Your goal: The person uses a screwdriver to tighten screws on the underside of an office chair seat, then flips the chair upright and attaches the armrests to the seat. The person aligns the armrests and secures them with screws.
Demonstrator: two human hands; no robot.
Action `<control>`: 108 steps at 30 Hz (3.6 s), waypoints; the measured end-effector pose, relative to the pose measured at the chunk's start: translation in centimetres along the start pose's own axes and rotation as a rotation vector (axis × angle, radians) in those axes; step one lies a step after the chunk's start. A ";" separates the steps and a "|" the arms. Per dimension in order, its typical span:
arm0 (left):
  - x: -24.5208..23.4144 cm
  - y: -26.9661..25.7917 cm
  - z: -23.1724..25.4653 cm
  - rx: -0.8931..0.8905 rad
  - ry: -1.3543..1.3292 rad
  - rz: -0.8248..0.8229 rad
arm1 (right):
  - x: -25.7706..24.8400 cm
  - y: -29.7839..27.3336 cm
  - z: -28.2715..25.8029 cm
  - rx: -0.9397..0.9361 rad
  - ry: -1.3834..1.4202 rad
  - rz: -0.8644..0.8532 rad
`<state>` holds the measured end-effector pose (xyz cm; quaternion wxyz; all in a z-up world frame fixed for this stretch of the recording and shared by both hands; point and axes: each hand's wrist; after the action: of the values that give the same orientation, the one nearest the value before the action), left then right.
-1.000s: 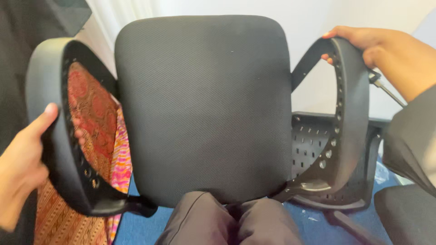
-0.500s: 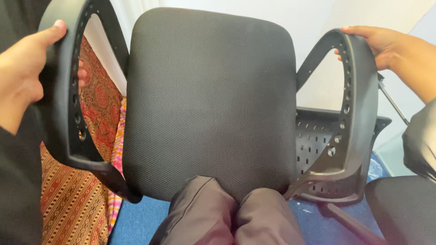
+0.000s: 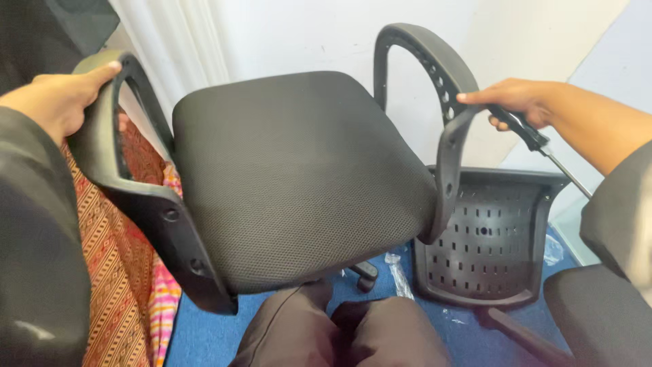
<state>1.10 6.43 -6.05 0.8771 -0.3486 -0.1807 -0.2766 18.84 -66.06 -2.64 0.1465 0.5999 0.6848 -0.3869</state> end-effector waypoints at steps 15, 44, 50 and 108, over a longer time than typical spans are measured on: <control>-7.7 -14.0 -17.9 0.978 0.580 -0.061 | 4.5 -4.9 3.6 -0.015 0.427 0.168; -3.3 -18.5 -26.0 1.381 1.031 0.381 | 8.7 -4.6 15.0 -0.063 0.906 0.299; 3.7 -28.0 -37.0 1.519 0.941 -0.216 | 10.1 -1.2 22.6 0.109 0.881 0.363; 13.9 -29.0 -49.3 1.273 0.984 -1.096 | 8.0 6.4 21.2 -0.380 -1.222 0.280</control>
<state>0.38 -51.14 -18.26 0.6286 0.4778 -0.0471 -0.6119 17.38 -75.47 -24.11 0.6617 0.3193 0.4499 -0.5078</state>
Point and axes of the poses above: each hand's wrist, its own y-axis towards the middle knuckle, its own x-axis out of the palm, z = x × y, and after that the axes turned 7 degrees about x, right-handed
